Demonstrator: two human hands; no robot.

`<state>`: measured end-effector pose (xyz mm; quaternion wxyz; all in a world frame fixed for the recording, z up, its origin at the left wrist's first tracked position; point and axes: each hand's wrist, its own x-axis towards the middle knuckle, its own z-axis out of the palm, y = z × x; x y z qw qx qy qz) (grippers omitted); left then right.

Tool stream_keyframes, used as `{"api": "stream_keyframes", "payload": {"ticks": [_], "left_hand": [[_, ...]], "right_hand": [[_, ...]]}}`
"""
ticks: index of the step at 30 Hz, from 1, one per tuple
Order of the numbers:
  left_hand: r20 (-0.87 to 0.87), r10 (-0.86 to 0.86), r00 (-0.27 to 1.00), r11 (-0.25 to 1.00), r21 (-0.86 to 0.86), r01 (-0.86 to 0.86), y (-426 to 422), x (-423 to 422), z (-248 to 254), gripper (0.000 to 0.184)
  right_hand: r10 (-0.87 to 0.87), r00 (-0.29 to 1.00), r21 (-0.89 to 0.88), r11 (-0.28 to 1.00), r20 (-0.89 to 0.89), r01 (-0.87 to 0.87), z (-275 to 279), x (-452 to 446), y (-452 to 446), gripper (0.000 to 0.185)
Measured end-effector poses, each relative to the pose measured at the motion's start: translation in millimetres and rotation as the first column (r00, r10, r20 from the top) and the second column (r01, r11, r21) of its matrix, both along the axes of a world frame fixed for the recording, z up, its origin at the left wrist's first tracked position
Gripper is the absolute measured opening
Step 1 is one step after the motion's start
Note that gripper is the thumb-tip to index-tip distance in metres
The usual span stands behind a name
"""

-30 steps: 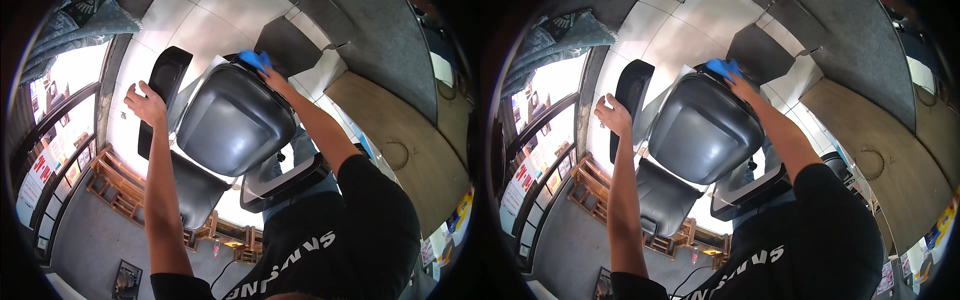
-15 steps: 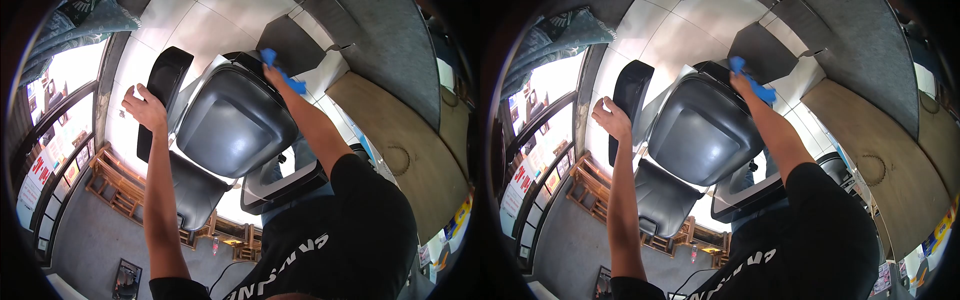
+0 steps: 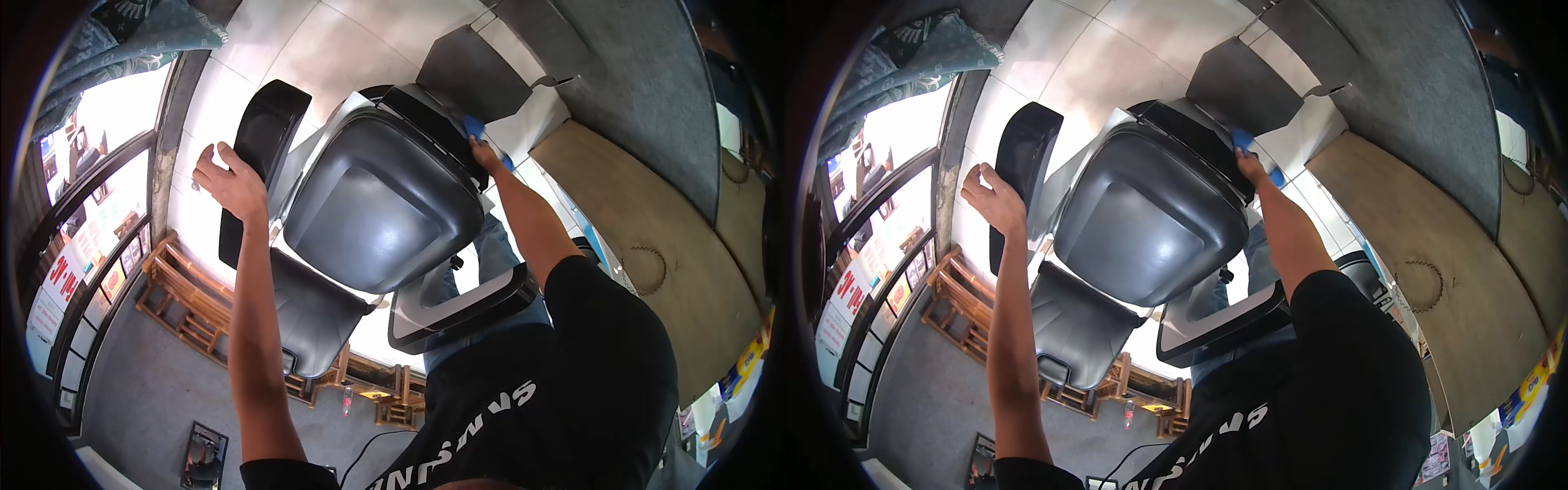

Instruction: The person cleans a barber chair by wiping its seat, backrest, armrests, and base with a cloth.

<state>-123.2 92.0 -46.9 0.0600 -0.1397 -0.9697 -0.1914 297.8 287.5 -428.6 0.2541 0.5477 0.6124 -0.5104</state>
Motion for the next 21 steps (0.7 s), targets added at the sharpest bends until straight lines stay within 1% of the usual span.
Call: {"api": "stream_keyframes", "payload": {"ticks": [2, 3, 5, 6, 8, 9, 11, 13, 16, 17, 19, 20, 21], "left_hand": [[-0.005, -0.020, 1.000, 1.000, -0.011, 0.020, -0.8, -0.9, -3.1, 0.044], [-0.005, -0.032, 0.999, 0.999, -0.029, 0.032, -3.6, -3.6, -4.7, 0.045], [-0.010, -0.058, 0.998, 0.996, -0.064, 0.058, -8.4, -4.7, -4.5, 0.045], [-0.008, -0.055, 0.998, 0.997, -0.046, 0.055, -6.1, -4.2, -5.3, 0.045], [-0.003, -0.043, 0.999, 0.999, -0.020, 0.042, -3.9, -2.3, -4.0, 0.046], [-0.004, -0.045, 0.999, 0.999, -0.015, 0.045, -4.4, -2.7, -3.8, 0.046], [-0.003, -0.052, 0.999, 0.999, -0.001, 0.052, -5.8, -3.5, -5.5, 0.045], [-0.002, -0.057, 0.998, 0.998, 0.004, 0.057, -6.6, -3.4, -6.6, 0.044], [0.011, -0.056, 0.998, 0.998, 0.000, 0.056, -5.3, -3.6, -3.6, 0.041], [0.026, -0.047, 0.999, 0.999, 0.010, 0.046, -2.9, -1.7, -2.0, 0.041], [0.033, -0.053, 0.998, 0.998, 0.027, 0.052, -1.9, -0.8, -0.6, 0.041], [0.033, -0.043, 0.999, 0.999, 0.016, 0.042, -1.4, -0.7, -2.5, 0.041], [0.032, -0.034, 0.999, 0.999, 0.004, 0.034, -0.8, -1.2, -3.1, 0.041]], "right_hand": [[-0.079, 0.991, -0.035, 0.996, 0.108, 0.084, -12.9, 10.9, 2.4, 0.079], [-0.032, 0.998, -0.038, 0.999, 0.061, 0.034, -22.8, 0.7, 3.3, 0.080], [-0.057, 0.998, -0.037, 0.998, 0.008, 0.057, -14.5, -35.5, -0.6, 0.081], [-0.069, 0.997, -0.035, 0.997, -0.023, 0.068, -10.4, -60.0, 1.5, 0.081], [0.008, 0.994, -0.021, 1.000, -0.105, -0.010, -19.7, -114.4, 11.4, 0.080], [0.008, 0.987, 0.000, 1.000, -0.161, -0.009, -18.4, -146.6, 15.2, 0.078], [0.010, 0.966, -0.051, 0.998, -0.258, -0.024, 54.2, -209.3, 28.8, 0.075], [0.102, 0.915, -0.015, 0.993, -0.391, -0.117, 34.6, -237.3, 27.2, 0.072], [0.090, 0.911, -0.057, 0.991, -0.403, -0.123, 10.2, -227.8, 33.7, 0.071], [0.049, 0.939, -0.128, 0.987, -0.340, -0.098, 4.9, -214.5, 39.2, 0.073], [-0.051, 0.965, -0.179, 0.984, -0.257, 0.004, -40.2, -172.8, 38.6, 0.078], [0.004, 0.976, -0.115, 0.993, -0.216, -0.030, -49.0, -138.4, 40.1, 0.084], [0.007, 0.993, -0.095, 0.995, -0.119, -0.018, -94.1, -95.4, 31.5, 0.085]]}}
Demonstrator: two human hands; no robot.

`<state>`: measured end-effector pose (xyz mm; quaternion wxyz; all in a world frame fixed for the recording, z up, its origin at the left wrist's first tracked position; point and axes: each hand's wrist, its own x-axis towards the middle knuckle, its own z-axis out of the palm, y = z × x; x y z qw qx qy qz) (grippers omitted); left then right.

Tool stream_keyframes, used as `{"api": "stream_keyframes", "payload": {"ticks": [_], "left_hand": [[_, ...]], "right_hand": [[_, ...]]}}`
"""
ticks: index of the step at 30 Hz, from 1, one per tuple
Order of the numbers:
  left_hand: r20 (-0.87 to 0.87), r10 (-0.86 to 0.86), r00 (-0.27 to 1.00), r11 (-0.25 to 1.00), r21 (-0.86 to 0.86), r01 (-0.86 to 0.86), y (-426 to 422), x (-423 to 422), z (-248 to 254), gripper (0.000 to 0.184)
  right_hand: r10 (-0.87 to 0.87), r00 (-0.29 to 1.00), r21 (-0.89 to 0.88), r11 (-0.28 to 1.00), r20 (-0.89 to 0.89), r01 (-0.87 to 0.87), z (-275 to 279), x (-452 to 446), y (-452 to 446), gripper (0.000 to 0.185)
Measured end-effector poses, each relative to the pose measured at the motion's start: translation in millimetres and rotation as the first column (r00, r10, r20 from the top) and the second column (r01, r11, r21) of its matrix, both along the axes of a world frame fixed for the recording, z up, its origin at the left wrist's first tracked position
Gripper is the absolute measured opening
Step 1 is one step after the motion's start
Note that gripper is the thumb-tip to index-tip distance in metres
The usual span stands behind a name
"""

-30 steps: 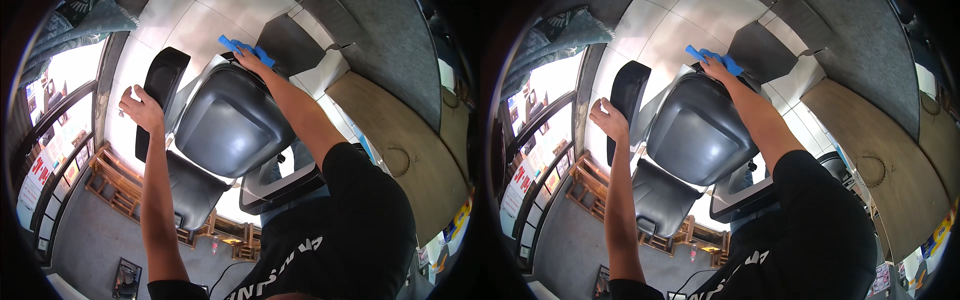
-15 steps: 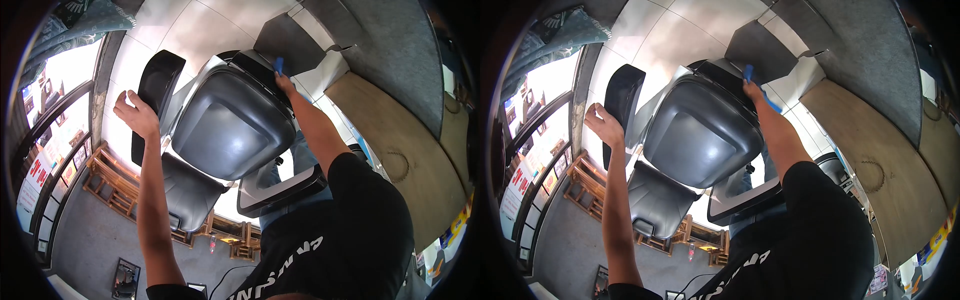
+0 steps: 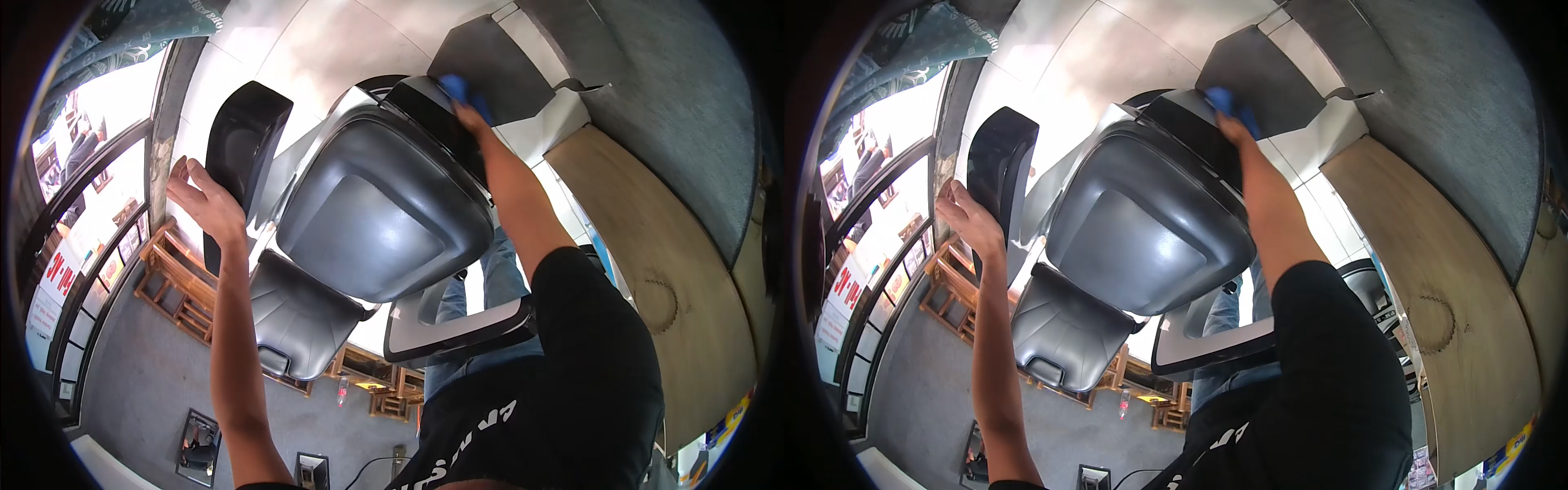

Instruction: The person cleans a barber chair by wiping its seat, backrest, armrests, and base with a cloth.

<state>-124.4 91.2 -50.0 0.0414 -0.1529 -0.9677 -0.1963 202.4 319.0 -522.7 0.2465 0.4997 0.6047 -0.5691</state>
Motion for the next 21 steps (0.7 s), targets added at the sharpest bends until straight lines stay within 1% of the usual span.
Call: {"api": "stream_keyframes", "payload": {"ticks": [1, 2, 3, 5, 6, 8, 9, 11, 12, 13, 15, 16, 17, 19, 20, 21], "left_hand": [[0.000, 0.008, 1.000, 1.000, -0.014, -0.008, -1.2, -0.5, 0.3, 0.041], [0.001, 0.002, 1.000, 1.000, -0.021, -0.002, 0.2, -0.1, -0.5, 0.041], [0.003, -0.003, 1.000, 1.000, -0.030, 0.003, 0.7, 0.4, 0.4, 0.042], [0.007, -0.005, 1.000, 0.999, -0.034, 0.005, -0.1, 1.7, 3.8, 0.043], [0.011, -0.006, 1.000, 1.000, -0.026, 0.006, 0.6, 2.4, 4.2, 0.043], [0.015, -0.013, 1.000, 1.000, -0.012, 0.013, -0.5, 2.1, 2.4, 0.044], [0.016, -0.018, 1.000, 1.000, -0.008, 0.018, -2.7, 1.5, 1.1, 0.045], [0.019, -0.023, 1.000, 1.000, -0.017, 0.023, -6.9, 0.2, 0.4, 0.045], [0.019, -0.020, 1.000, 0.999, -0.026, 0.021, -8.0, -0.4, 1.0, 0.045], [0.016, -0.017, 1.000, 0.999, -0.029, 0.018, -7.3, -1.3, 0.0, 0.045], [0.021, -0.011, 1.000, 1.000, -0.006, 0.011, -2.6, 1.4, -2.6, 0.046], [0.022, -0.009, 1.000, 1.000, -0.005, 0.009, -3.9, 1.2, 0.3, 0.046], [0.015, -0.004, 1.000, 1.000, -0.015, 0.004, -5.5, 0.4, 1.9, 0.047], [0.009, 0.003, 1.000, 1.000, -0.023, -0.002, -4.1, 1.7, -1.6, 0.048], [0.012, -0.003, 1.000, 1.000, -0.020, 0.003, -4.2, 2.1, -1.5, 0.048], [0.014, -0.009, 1.000, 1.000, -0.015, 0.009, -3.1, 1.3, -1.3, 0.049]], "right_hand": [[0.008, 1.000, -0.071, 0.997, 0.018, -0.007, -9.2, 44.0, -0.6, 0.090], [0.017, 0.985, 0.030, 0.999, 0.170, -0.023, -9.0, 81.3, -7.1, 0.087], [0.025, 0.972, -0.061, 0.998, 0.235, -0.011, 4.3, 112.0, -2.7, 0.086], [-0.166, 0.911, -0.079, 0.974, 0.377, 0.210, 21.5, 154.7, -15.7, 0.086], [-0.146, 0.928, -0.016, 0.987, 0.342, 0.161, 24.8, 162.6, -23.7, 0.081], [-0.214, 0.907, 0.139, 0.975, 0.362, 0.174, 0.8, 164.2, -33.7, 0.074], [-0.268, 0.883, 0.168, 0.961, 0.385, 0.219, -0.4, 140.6, -30.7, 0.074], [-0.016, 0.929, 0.002, 1.000, 0.370, 0.017, 2.1, 102.5, -7.4, 0.076], [0.228, 0.922, -0.005, 0.971, 0.312, -0.238, -8.8, 91.8, -7.3, 0.077], [0.459, 0.852, 0.011, 0.879, 0.253, -0.477, -25.7, 82.3, -6.5, 0.079], [0.506, 0.839, 0.047, 0.850, 0.197, -0.524, -82.9, 68.5, -0.2, 0.082], [0.332, 0.923, 0.036, 0.938, 0.195, -0.345, -116.2, 67.6, -7.4, 0.084], [0.140, 0.973, 0.034, 0.988, 0.186, -0.149, -148.2, 66.4, -14.3, 0.085], [0.042, 0.983, 0.098, 0.993, 0.177, -0.060, -34.7, -11.2, 2.0, 0.090], [0.028, 0.997, 0.055, 0.998, 0.076, -0.032, -36.3, -40.1, 6.7, 0.092], [-0.050, 0.998, -0.020, 0.999, 0.028, 0.050, 31.1, -80.1, 18.0, 0.092]]}}
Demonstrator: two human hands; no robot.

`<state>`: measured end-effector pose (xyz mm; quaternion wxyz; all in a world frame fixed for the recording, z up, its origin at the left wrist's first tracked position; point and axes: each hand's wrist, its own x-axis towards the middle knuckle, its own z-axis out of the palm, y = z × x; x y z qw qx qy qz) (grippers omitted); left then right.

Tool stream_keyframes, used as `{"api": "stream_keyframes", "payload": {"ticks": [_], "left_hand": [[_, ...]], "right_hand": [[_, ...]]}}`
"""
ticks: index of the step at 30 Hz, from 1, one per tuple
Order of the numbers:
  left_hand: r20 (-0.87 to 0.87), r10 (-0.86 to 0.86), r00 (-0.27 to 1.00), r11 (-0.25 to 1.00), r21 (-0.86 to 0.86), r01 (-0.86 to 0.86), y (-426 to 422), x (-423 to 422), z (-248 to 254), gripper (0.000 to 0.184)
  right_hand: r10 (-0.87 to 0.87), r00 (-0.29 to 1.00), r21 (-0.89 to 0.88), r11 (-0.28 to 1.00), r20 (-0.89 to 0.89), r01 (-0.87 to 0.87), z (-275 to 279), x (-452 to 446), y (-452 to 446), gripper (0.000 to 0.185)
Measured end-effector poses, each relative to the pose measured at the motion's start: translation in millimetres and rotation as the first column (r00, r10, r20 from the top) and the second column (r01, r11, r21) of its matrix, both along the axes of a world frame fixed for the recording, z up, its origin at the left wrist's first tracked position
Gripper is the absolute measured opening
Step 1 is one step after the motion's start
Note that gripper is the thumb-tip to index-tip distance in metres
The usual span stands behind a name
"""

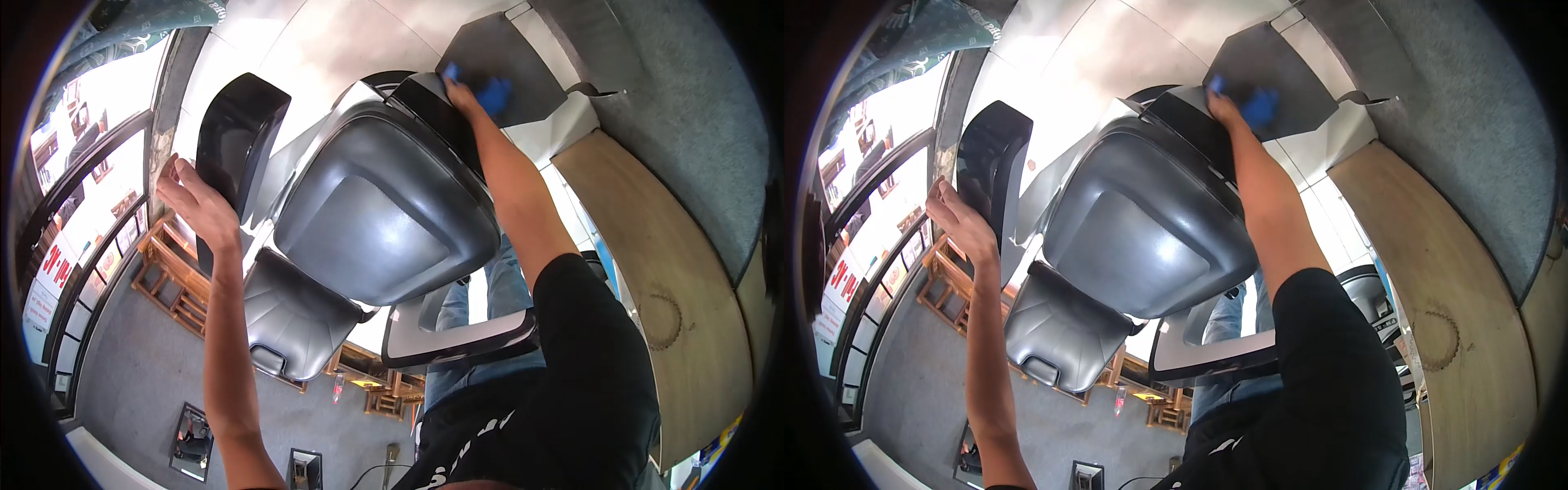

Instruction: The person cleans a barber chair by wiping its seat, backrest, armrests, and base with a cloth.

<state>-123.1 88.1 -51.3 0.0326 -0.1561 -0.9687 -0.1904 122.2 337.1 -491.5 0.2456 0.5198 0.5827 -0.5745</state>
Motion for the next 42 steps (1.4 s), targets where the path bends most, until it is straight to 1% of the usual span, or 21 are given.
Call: {"api": "stream_keyframes", "payload": {"ticks": [1, 3, 4, 6, 8, 12, 14, 18, 21, 23, 25, 26, 27, 28, 29, 30, 32, 35, 38, 40, 42], "left_hand": [[0.001, -0.007, 1.000, 1.000, 0.006, 0.007, 0.5, -0.9, 0.8, 0.049], [0.000, -0.001, 1.000, 1.000, 0.005, 0.001, 2.4, 0.0, -0.8, 0.048], [0.000, 0.002, 1.000, 1.000, 0.002, -0.002, 1.7, 0.6, 0.6, 0.047], [-0.019, -0.021, 1.000, 1.000, 0.014, 0.021, -2.6, -1.6, -1.5, 0.045], [-0.030, -0.024, 0.999, 0.999, 0.031, 0.025, -2.4, -2.8, -1.0, 0.044], [-0.023, 0.000, 1.000, 1.000, 0.023, 0.000, -1.1, -0.3, 2.3, 0.044], [-0.025, 0.007, 1.000, 1.000, 0.025, -0.006, -0.7, -1.1, -1.0, 0.045], [-0.065, -0.015, 0.998, 1.000, -0.008, 0.014, -1.4, -0.3, 0.7, 0.047], [-0.038, 0.038, 0.999, 0.999, 0.006, -0.037, 3.5, 4.5, 3.0, 0.045], [-0.053, 0.034, 0.998, 0.999, 0.007, -0.034, 0.7, 1.0, 2.5, 0.045], [-0.053, 0.045, 0.998, 0.999, -0.016, -0.046, 1.3, 0.7, 3.6, 0.046], [-0.053, 0.050, 0.997, 0.998, -0.030, -0.052, 1.6, 1.1, 4.9, 0.046], [-0.054, 0.051, 0.997, 0.998, -0.023, -0.053, 1.8, 1.2, 4.4, 0.048], [-0.057, 0.056, 0.997, 0.998, -0.018, -0.057, 2.8, 1.5, 4.6, 0.048], [-0.056, 0.060, 0.997, 0.998, -0.018, -0.061, 2.8, 2.2, 5.8, 0.048], [-0.058, 0.062, 0.996, 0.998, -0.018, -0.064, 2.5, 2.2, 6.7, 0.048], [-0.055, 0.066, 0.996, 0.998, -0.004, -0.067, 5.0, 1.7, 3.0, 0.048], [-0.050, 0.059, 0.997, 0.998, -0.026, -0.060, 2.3, 1.4, 5.2, 0.048], [-0.048, 0.067, 0.997, 0.997, -0.030, -0.068, 1.9, 1.8, 6.0, 0.047], [-0.046, 0.068, 0.997, 0.997, -0.037, -0.070, 2.9, 1.6, 4.4, 0.046], [-0.040, 0.065, 0.997, 0.996, -0.060, -0.067, 1.1, 0.4, 5.2, 0.046]], "right_hand": [[0.001, 0.994, 0.099, 0.995, -0.113, 0.010, -61.1, -23.5, -7.9, 0.086], [0.096, 0.956, -0.009, 0.995, -0.276, -0.102, 32.5, -69.0, 3.9, 0.084], [0.218, 0.952, 0.108, 0.974, -0.217, -0.198, 36.5, -87.1, -6.5, 0.082], [0.210, 0.911, 0.232, 0.964, -0.355, -0.131, 50.8, -74.7, -26.0, 0.082], [0.089, 0.906, 0.112, 0.993, -0.414, -0.046, 128.9, -38.7, -27.8, 0.077], [0.138, 0.852, 0.129, 0.988, -0.506, -0.083, 202.7, 66.7, -51.1, 0.070], [0.198, 0.855, 0.128, 0.980, -0.479, -0.155, 220.3, 137.9, -61.0, 0.067], [0.277, 0.927, 0.052, 0.961, -0.255, -0.273, 251.1, 237.0, -59.9, 0.071], [0.095, 0.995, -0.222, 0.970, -0.011, -0.095, 253.7, 212.4, -44.3, 0.079], [-0.013, 1.000, -0.038, 0.999, -0.025, 0.012, 204.7, 178.6, -66.2, 0.083], [0.061, 0.964, 0.011, 0.998, -0.257, -0.060, 225.2, 102.1, -60.6, 0.088], [0.073, 0.965, 0.006, 0.997, -0.252, -0.074, 233.1, 61.1, -57.6, 0.086], [0.094, 0.932, 0.007, 0.995, -0.349, -0.098, 249.9, 21.4, -52.5, 0.085], [0.135, 0.866, 0.123, 0.989, -0.481, -0.086, 242.3, -13.5, -55.0, 0.079], [0.315, 0.798, 0.258, 0.944, -0.514, -0.206, 232.9, -50.8, -55.3, 0.073], [0.484, 0.702, 0.393, 0.867, -0.522, -0.306, 226.6, -84.4, -54.5, 0.068], [0.764, 0.557, 0.578, 0.627, -0.326, -0.522, 234.8, -127.8, -44.7, 0.061], [0.870, 0.448, 0.517, 0.487, -0.209, -0.704, 246.6, -141.3, -27.7, 0.062], [0.823, 0.510, 0.489, 0.561, -0.248, -0.668, 245.2, -117.4, -8.2, 0.065], [0.820, 0.544, 0.500, 0.551, -0.177, -0.668, 236.8, -93.6, 20.8, 0.068], [0.750, 0.635, 0.375, 0.650, -0.183, -0.660, 244.7, -56.4, 40.8, 0.070]]}}
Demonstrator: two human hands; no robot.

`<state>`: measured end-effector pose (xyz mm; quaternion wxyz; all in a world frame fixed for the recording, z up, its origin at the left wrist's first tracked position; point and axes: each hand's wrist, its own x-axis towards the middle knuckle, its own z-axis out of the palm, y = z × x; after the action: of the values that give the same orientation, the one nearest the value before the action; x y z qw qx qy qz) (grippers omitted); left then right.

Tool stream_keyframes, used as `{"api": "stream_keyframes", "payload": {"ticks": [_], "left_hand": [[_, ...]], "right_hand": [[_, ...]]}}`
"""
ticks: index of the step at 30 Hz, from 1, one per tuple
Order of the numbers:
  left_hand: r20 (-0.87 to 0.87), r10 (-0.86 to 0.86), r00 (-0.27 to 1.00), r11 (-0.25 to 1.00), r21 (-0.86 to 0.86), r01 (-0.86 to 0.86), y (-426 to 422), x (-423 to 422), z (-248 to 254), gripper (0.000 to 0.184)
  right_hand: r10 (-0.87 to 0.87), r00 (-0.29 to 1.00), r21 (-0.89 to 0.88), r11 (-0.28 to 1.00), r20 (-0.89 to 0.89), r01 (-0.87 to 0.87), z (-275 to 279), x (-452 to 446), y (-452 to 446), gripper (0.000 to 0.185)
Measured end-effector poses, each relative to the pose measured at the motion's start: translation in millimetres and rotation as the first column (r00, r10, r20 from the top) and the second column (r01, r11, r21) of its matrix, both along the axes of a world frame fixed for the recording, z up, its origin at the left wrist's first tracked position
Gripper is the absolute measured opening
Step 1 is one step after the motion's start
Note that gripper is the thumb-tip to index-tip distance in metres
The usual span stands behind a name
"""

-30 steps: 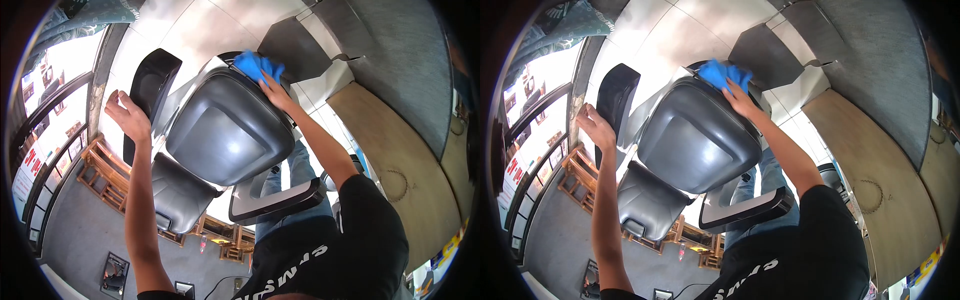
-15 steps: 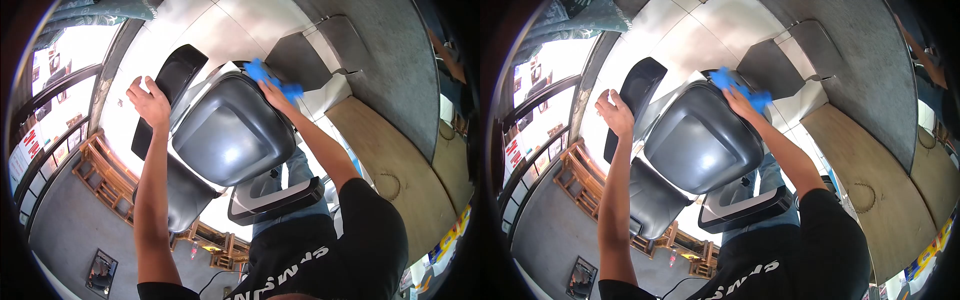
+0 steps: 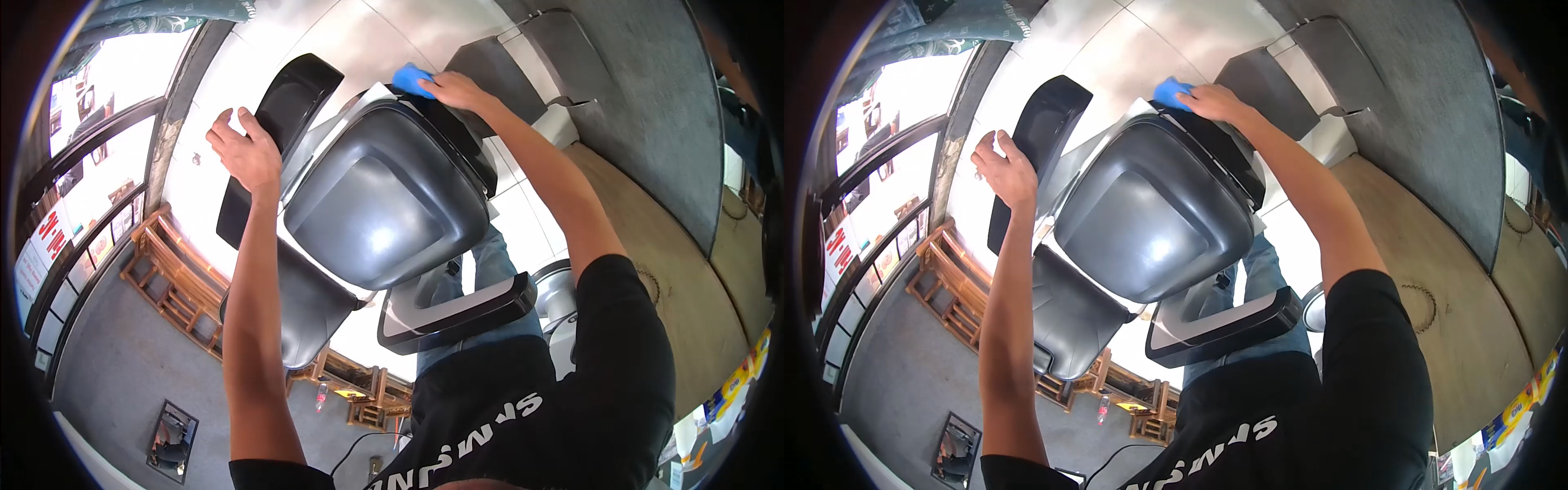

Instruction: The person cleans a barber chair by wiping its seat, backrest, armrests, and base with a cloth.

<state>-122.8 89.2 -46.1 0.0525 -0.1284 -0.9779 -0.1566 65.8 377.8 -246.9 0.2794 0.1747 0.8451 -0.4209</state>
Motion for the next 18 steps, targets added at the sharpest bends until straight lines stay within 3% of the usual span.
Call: {"api": "stream_keyframes", "payload": {"ticks": [2, 4, 6, 8, 10, 12, 15, 16, 18], "left_hand": [[-0.007, -0.002, 1.000, 1.000, 0.001, 0.002, 2.6, 1.3, -1.2, 0.046], [-0.012, -0.010, 1.000, 1.000, 0.004, 0.010, 1.9, 0.6, 0.6, 0.046], [-0.008, -0.025, 1.000, 1.000, 0.015, 0.025, -0.5, 0.4, -0.6, 0.046], [-0.036, -0.041, 0.999, 0.998, 0.035, 0.042, 0.3, -2.2, -4.1, 0.044], [-0.039, -0.022, 0.999, 0.999, 0.049, 0.024, 0.7, 0.6, -1.9, 0.042], [-0.043, -0.037, 0.998, 0.999, 0.034, 0.038, -1.0, -2.5, -4.1, 0.042], [-0.025, -0.038, 0.999, 0.999, 0.036, 0.039, 0.3, 2.0, -2.1, 0.043], [-0.047, -0.064, 0.997, 0.997, 0.036, 0.065, -0.5, -0.2, -5.6, 0.043], [-0.080, -0.112, 0.991, 0.993, 0.024, 0.114, -8.5, -5.2, -10.9, 0.043]], "right_hand": [[-0.178, 0.957, -0.165, 0.976, -0.228, 0.142, -42.5, 67.1, -12.9, 0.069], [-0.140, 0.990, -0.062, 0.989, -0.036, 0.137, -25.1, 134.9, -46.0, 0.068], [-0.347, 0.937, -0.119, 0.933, -0.044, 0.340, -27.4, 219.9, -84.6, 0.074], [-0.298, 0.951, -0.089, 0.948, 0.084, 0.305, -5.4, 288.6, -94.1, 0.073], [-0.238, 0.969, -0.054, 0.969, 0.073, 0.242, 8.2, 346.6, -91.0, 0.073], [-0.169, 0.887, -0.085, 0.971, 0.429, 0.226, 23.1, 380.1, -78.5, 0.068], [-0.548, 0.635, 0.000, 0.757, 0.544, 0.653, 35.5, 424.0, -85.5, 0.070], [-0.707, 0.523, 0.180, 0.660, 0.477, 0.729, 30.2, 427.9, -95.4, 0.071], [-0.791, 0.318, 0.077, 0.416, 0.522, 0.906, 28.4, 421.3, -103.6, 0.070]]}}
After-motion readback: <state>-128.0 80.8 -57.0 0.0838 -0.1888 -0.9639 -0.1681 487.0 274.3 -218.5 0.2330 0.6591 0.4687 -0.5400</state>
